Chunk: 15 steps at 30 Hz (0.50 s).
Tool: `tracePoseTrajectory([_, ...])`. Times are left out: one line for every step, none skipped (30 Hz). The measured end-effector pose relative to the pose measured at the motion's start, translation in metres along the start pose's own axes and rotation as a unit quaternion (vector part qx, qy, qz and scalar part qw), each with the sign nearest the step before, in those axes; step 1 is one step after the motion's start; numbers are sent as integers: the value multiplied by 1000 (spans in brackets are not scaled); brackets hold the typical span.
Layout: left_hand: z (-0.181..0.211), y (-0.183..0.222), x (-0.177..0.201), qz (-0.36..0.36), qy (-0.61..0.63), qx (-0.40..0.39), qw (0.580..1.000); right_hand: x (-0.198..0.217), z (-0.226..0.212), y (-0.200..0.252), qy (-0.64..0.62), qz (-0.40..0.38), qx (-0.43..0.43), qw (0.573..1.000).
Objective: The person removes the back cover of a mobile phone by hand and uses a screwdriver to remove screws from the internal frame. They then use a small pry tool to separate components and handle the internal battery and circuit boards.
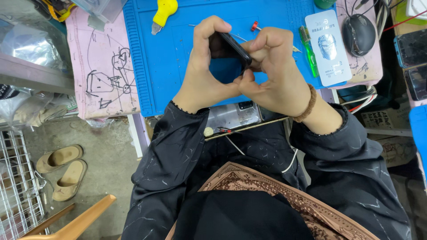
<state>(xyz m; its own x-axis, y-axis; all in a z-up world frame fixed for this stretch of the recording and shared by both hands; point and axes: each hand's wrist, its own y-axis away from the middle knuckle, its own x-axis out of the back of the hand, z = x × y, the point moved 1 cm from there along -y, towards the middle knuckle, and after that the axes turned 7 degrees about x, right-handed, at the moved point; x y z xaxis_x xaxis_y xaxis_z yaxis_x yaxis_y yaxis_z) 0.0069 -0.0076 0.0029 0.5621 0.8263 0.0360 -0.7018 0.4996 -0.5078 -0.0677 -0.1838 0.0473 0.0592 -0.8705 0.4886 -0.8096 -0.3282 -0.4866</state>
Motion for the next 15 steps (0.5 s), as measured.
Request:
tracePoseTrajectory([1,-1,1,3,-7,-5,1000,2,-3,-2,1,-16,8,1000])
tracePoseTrajectory([2,-1,0,9,-22,-11,1000,4,-6,-4,6,-28,13,1000])
tracePoseTrajectory([3,-1,0,10,-26,-8,1000,5,-10,-7,11,-40,18,999])
tracePoseTrajectory([4,-2,0,11,-31,-7,999,9,-14,-10,22,-47,22,998])
tracePoseTrajectory([6,-3,-1,8,-25,1,1000,13,-18,-14,33,-55,26,998])
tracePoseTrajectory([8,-4,-1,4,-20,6,1000,18,-21,-18,44,-62,30,997])
tracePoseTrajectory([10,-6,-1,0,-14,11,1000,22,-24,-21,56,-70,33,995])
tracePoseTrajectory([13,-7,-1,-6,-9,12,1000,24,-26,-24,68,-76,36,994])
tracePoseTrajectory([16,-9,0,-5,-14,4,1000,26,-27,-26,74,-82,39,993])
tracePoseTrajectory([19,-9,0,-4,-17,-1,1000,27,-28,-25,79,-87,40,992])
tracePoseTrajectory([21,-9,2,4,-30,-15,999,28,-28,-25,84,-93,41,991])
tracePoseTrajectory([22,-10,1,4,-36,-20,999,29,-29,-25,112,-92,65,987])
tracePoseTrajectory([23,-10,1,5,-42,-25,999,31,-30,-25,140,-90,88,982])
tracePoseTrajectory([22,-11,0,-2,-42,-24,999,32,-30,-26,168,-88,113,975])
tracePoseTrajectory([21,-12,0,-7,-39,-23,999,33,-30,-26,167,-102,91,976])
